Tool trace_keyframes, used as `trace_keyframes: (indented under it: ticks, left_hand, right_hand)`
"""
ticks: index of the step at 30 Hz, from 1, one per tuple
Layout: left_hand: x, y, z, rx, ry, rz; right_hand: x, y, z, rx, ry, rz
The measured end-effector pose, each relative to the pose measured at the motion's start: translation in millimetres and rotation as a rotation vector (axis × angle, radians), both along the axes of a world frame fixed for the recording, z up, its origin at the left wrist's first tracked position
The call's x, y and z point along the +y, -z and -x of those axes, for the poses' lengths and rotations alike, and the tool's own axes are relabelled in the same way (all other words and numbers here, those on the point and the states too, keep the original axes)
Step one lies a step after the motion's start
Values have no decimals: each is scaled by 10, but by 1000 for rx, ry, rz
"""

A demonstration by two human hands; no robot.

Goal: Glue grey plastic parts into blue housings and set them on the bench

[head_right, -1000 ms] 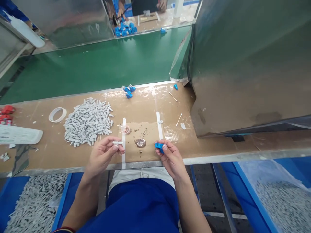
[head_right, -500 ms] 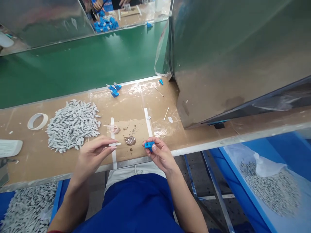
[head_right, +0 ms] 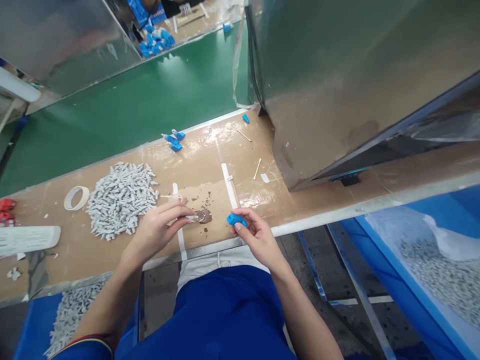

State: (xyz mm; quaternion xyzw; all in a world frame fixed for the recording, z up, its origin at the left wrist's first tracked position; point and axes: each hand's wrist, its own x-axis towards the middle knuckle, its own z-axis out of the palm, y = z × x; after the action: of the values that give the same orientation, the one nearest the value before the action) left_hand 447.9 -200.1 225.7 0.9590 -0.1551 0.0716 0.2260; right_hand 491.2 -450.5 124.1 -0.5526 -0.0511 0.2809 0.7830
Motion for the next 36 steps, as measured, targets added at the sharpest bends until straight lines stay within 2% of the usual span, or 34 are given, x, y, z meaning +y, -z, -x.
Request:
trace_keyframes:
  ticks: [3,8,12,16,20,24,27,29,32,36]
  left_hand:
    - [-12,38,-35,18,10,-41]
    - [-40,90,-64,82,28,-160]
    - [-66,93,-87,148,37,-235]
    - [-72,36,-73,118,33,-222]
    - [-71,-8,14,14,-71,-53]
    - [-130,40,141,-38,-219,230]
    - [-219,82,217,-23,-234,481]
    - [-274,82,247,11,-213,586]
    - [-324,45,262,38,-196,641]
    - [-340,-22,258,38,-199,627]
  right_hand:
    - [8,-8,16,-84,43,72]
    - [4,-47,-14,-159,32,143]
    - [16,-57,-25,-121,46,146]
    - [48,-71,-35,-41,68,104]
    - [81,-121,-74,58,70,46]
    - [143,-208,-74,134,35,-21]
    - [229,-280,-18,154,-9,-70]
    - [294,-326,28,157,-31,-110]
    - [374,-377,81,164,-64,-177]
    - [423,-394,117,168,-79,-223]
